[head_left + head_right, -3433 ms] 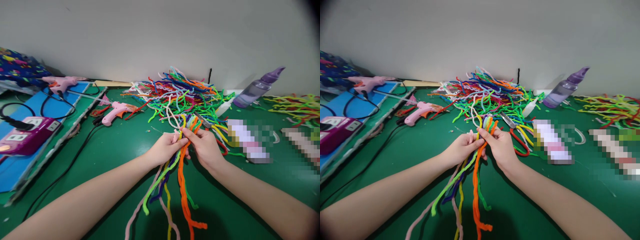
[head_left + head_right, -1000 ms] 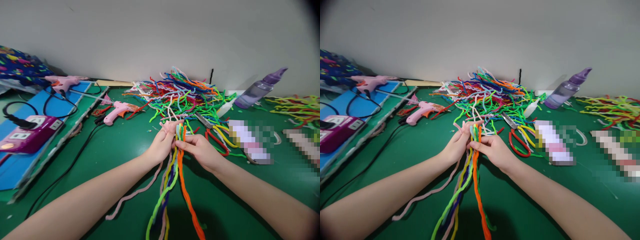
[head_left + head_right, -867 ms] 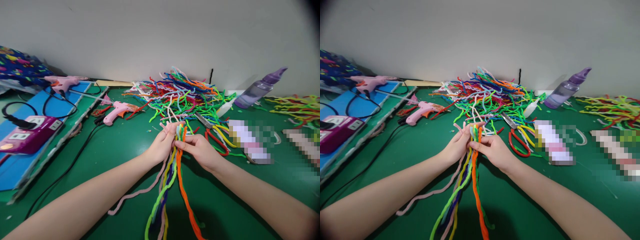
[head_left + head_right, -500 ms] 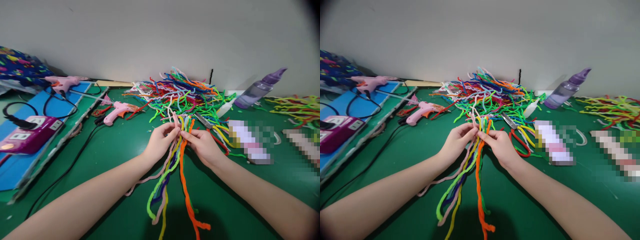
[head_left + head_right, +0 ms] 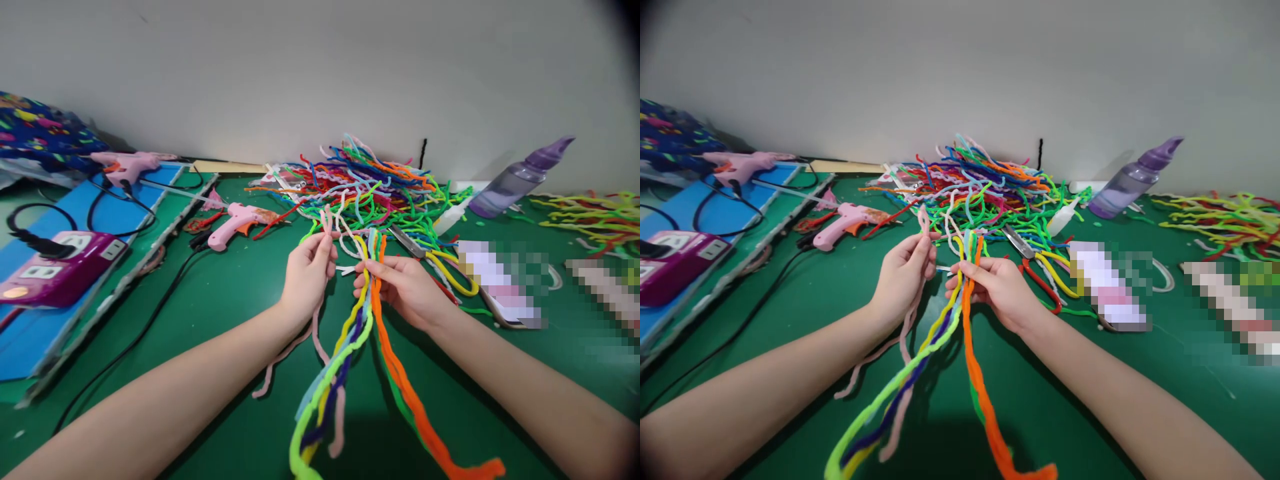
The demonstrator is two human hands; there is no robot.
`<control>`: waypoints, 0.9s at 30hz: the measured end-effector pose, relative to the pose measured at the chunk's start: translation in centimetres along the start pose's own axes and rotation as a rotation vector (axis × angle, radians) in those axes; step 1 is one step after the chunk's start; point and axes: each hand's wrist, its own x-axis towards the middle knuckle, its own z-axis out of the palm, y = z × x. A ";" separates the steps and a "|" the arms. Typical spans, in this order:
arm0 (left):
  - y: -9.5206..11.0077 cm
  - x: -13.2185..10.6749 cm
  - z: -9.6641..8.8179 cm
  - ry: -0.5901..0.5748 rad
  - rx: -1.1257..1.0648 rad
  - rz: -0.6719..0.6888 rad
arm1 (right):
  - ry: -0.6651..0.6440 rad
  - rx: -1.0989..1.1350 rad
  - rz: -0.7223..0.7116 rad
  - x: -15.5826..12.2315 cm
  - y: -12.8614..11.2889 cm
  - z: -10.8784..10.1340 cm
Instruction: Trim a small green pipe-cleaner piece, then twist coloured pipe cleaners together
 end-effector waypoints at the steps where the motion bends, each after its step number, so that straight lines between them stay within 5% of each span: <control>1: 0.0 0.0 0.0 -0.024 -0.021 -0.031 | -0.005 -0.016 -0.009 0.0 0.0 0.0; 6: 0.0 0.0 0.0 -0.056 -0.059 -0.086 | -0.044 -0.198 -0.062 -0.2 -0.4 -0.3; 11: 0.0 0.5 -0.4 0.147 -0.073 0.020 | -0.204 -0.189 0.033 -0.5 -0.6 -0.1; 14: -0.1 0.5 -0.4 0.181 -0.099 0.017 | -0.158 -0.218 -0.034 -0.5 -0.3 0.1; 17: -0.1 0.2 -0.1 0.093 -0.101 -0.062 | -0.048 -0.246 -0.129 -0.2 0.0 0.0; 21: 0.0 0.0 0.1 0.027 -0.069 -0.052 | -0.026 -0.128 -0.053 0.2 -0.1 -0.4; 27: 0.4 0.6 -0.5 0.223 -0.239 -0.001 | -0.190 0.177 0.119 0.7 -0.8 -1.0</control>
